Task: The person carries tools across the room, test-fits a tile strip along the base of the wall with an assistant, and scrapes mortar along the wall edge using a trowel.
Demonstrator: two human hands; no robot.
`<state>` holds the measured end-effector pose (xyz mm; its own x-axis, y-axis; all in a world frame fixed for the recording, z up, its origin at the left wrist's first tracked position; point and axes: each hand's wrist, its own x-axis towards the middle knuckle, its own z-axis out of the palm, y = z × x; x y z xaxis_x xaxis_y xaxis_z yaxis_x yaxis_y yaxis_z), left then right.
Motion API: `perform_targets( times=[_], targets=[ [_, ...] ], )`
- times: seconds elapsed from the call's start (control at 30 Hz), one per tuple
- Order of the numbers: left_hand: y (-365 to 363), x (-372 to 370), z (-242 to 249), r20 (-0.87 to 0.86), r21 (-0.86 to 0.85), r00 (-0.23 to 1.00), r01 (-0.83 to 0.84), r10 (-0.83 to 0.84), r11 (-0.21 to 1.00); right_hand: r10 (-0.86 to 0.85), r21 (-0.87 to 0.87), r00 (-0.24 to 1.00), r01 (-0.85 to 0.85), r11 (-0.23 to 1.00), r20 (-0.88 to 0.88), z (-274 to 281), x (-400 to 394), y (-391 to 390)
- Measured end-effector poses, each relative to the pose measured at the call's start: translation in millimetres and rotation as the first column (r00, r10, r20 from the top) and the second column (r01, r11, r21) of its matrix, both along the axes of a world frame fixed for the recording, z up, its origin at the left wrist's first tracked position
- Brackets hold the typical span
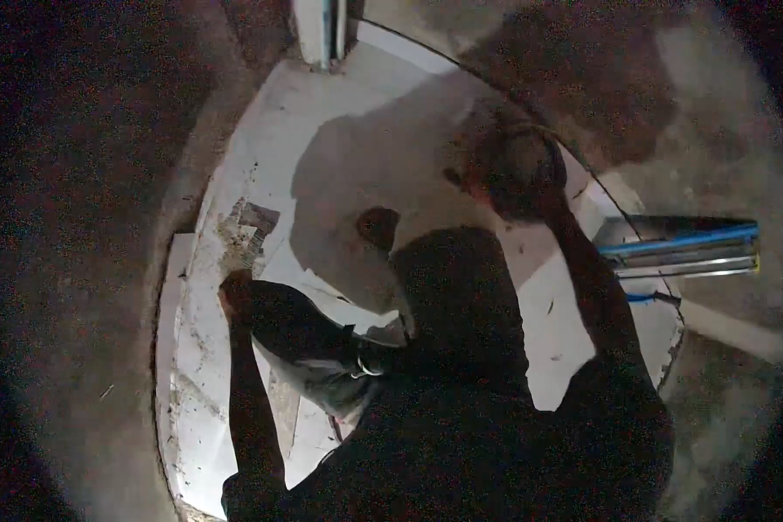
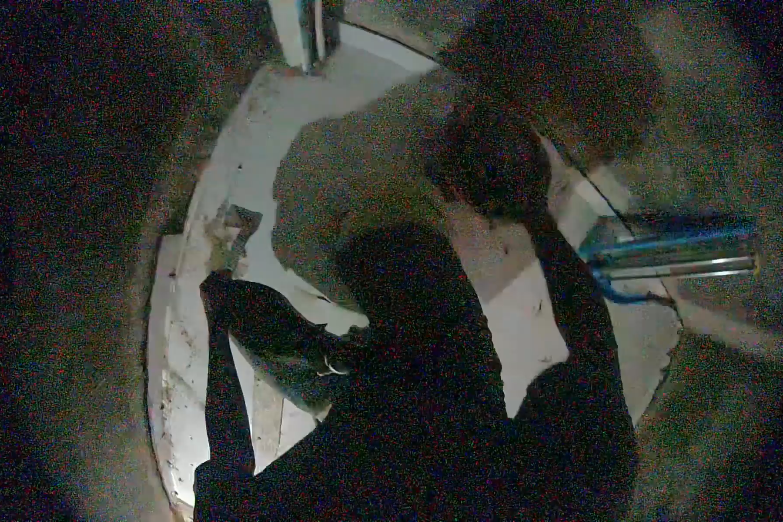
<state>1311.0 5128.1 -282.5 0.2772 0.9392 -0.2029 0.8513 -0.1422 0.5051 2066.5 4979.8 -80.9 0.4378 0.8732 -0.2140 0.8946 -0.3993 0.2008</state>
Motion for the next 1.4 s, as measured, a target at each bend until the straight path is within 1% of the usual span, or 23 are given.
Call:
perform_targets(
  times=[0.1, 0.13, 0.2, 0.27, 0.33, 0.4, 0.43, 0.5, 0.53, 0.6, 0.67, 0.7, 0.73, 0.83, 0.93, 1.0, 1.07, 1.13, 1.23, 1.27, 1.3, 1.33, 1.4],
  targets=[
    [-8.6, -9.0, 3.8, -0.028, 0.025, 0.999, 0.041, -0.040, 0.999, 0.062, -0.112, 0.992, -0.074, 0.991, -0.109, 48.4, 47.6, -24.6],
    [-3.4, 2.7, 31.9, -0.164, 0.134, 0.957, 0.263, -0.241, 0.955, 0.059, -0.124, 0.991, -0.073, 0.990, -0.118, 59.6, 59.5, -30.6],
    [-6.7, 16.3, 41.2, -0.080, 0.139, 0.984, 0.171, -0.161, 0.975, 0.028, -0.118, 0.996, -0.038, 0.992, -0.083, 67.1, 69.4, -34.4],
    [-5.6, 28.5, 55.6, -0.136, 0.051, 0.987, 0.094, -0.086, 0.994, -0.041, -0.059, 0.999, 0.041, 0.997, 0.013, 41.0, 48.8, -23.4],
    [-3.9, 24.2, 35.2, 0.035, 0.096, 0.997, 0.067, -0.070, 0.993, -0.106, 0.029, 0.993, 0.104, 0.994, 0.061, -1.4, 11.1, -2.3],
    [3.8, 24.5, 34.0, 0.062, 0.083, 0.995, 0.072, -0.077, 0.994, -0.137, 0.071, 0.989, 0.133, 0.989, 0.055, -27.2, -11.6, 8.5],
    [7.9, 27.0, 36.0, 0.002, 0.045, 0.996, 0.086, -0.086, 0.995, -0.130, 0.064, 0.991, 0.128, 0.990, 0.037, -24.8, -7.6, 5.6],
    [-1.5, 28.1, 34.7, 0.190, 0.005, 0.982, -0.002, 0.001, 1.000, -0.093, 0.009, 0.996, 0.093, 0.996, -0.006, -4.9, 20.5, -16.0],
    [-9.9, 18.8, 17.9, 0.425, -0.006, 0.901, -0.091, 0.085, 0.996, -0.082, -0.013, 0.996, 0.082, 0.997, -0.031, 5.8, 34.9, -28.8],
    [-15.9, 17.4, 21.0, 0.519, -0.037, 0.846, -0.123, 0.124, 0.992, -0.074, -0.009, 0.996, 0.073, 0.997, -0.051, 19.8, 54.9, -56.1],
    [-12.0, 28.9, 57.3, 0.272, -0.040, 0.961, -0.040, 0.049, 0.998, -0.138, 0.091, 0.990, 0.134, 0.987, 0.034, 15.5, 52.5, -70.7],
    [-9.5, 27.8, 54.7, 0.204, -0.024, 0.979, -0.015, 0.020, 1.000, -0.184, 0.153, 0.979, 0.170, 0.973, 0.087, 9.7, 52.0, -74.4],
    [-6.2, 24.0, 47.1, 0.132, -0.011, 0.991, 0.010, -0.009, 1.000, -0.145, 0.313, 0.982, 0.101, 0.944, 0.120, -32.4, 67.7, -91.8],
    [-0.5, 17.3, 30.7, 0.000, 0.026, 0.998, 0.065, -0.065, 0.998, -0.120, 0.473, 0.992, 0.129, 0.872, -0.048, -134.2, 98.7, -115.2],
    [0.7, 17.5, 28.9, 0.020, 0.053, 0.997, 0.068, -0.069, 0.996, -0.405, 0.335, 0.914, 0.373, 0.865, 0.029, -103.3, 43.3, -94.2],
    [2.5, 20.6, 31.4, 0.016, 0.060, 0.997, 0.074, -0.075, 0.995, -0.198, 0.453, 0.929, 0.038, 0.891, 0.311, -143.0, 65.4, -116.6],
    [0.9, 24.6, 35.5, -0.001, 0.060, 0.996, 0.088, -0.088, 0.994, -0.193, 0.510, 0.947, 0.038, 0.860, 0.255, -148.3, 66.2, -123.6],
    [3.0, 29.8, 39.6, -0.048, 0.046, 0.994, 0.104, -0.102, 0.993, -0.234, 0.478, 0.965, 0.151, 0.865, 0.119, -128.7, 48.8, -110.6],
    [5.3, 33.7, 39.5, -0.104, 0.020, 0.988, 0.116, -0.113, 0.993, -0.240, 0.428, 0.970, 0.203, 0.881, 0.034, -106.3, 22.8, -93.2],
    [7.8, 32.7, 34.1, -0.077, 0.005, 0.992, 0.099, -0.099, 0.995, -0.235, 0.417, 0.972, 0.204, 0.885, 0.023, -101.4, 14.9, -90.8],
    [7.2, 15.6, 5.4, 0.086, -0.034, 0.995, -0.051, 0.054, 0.998, -0.231, 0.404, 0.973, 0.210, 0.890, 0.003, -93.4, 7.4, -89.6],
    [6.6, -1.7, -23.3, 0.252, -0.079, 0.945, -0.192, 0.206, 0.978, -0.233, 0.385, 0.972, 0.222, 0.896, -0.020, -83.9, -2.5, -88.5],
    [6.1, -13.3, -38.7, 0.386, -0.178, 0.847, -0.320, 0.365, 0.931, -0.276, 0.276, 0.953, 0.300, 0.913, -0.122, -47.7, -32.5, -89.3]
  ],
)
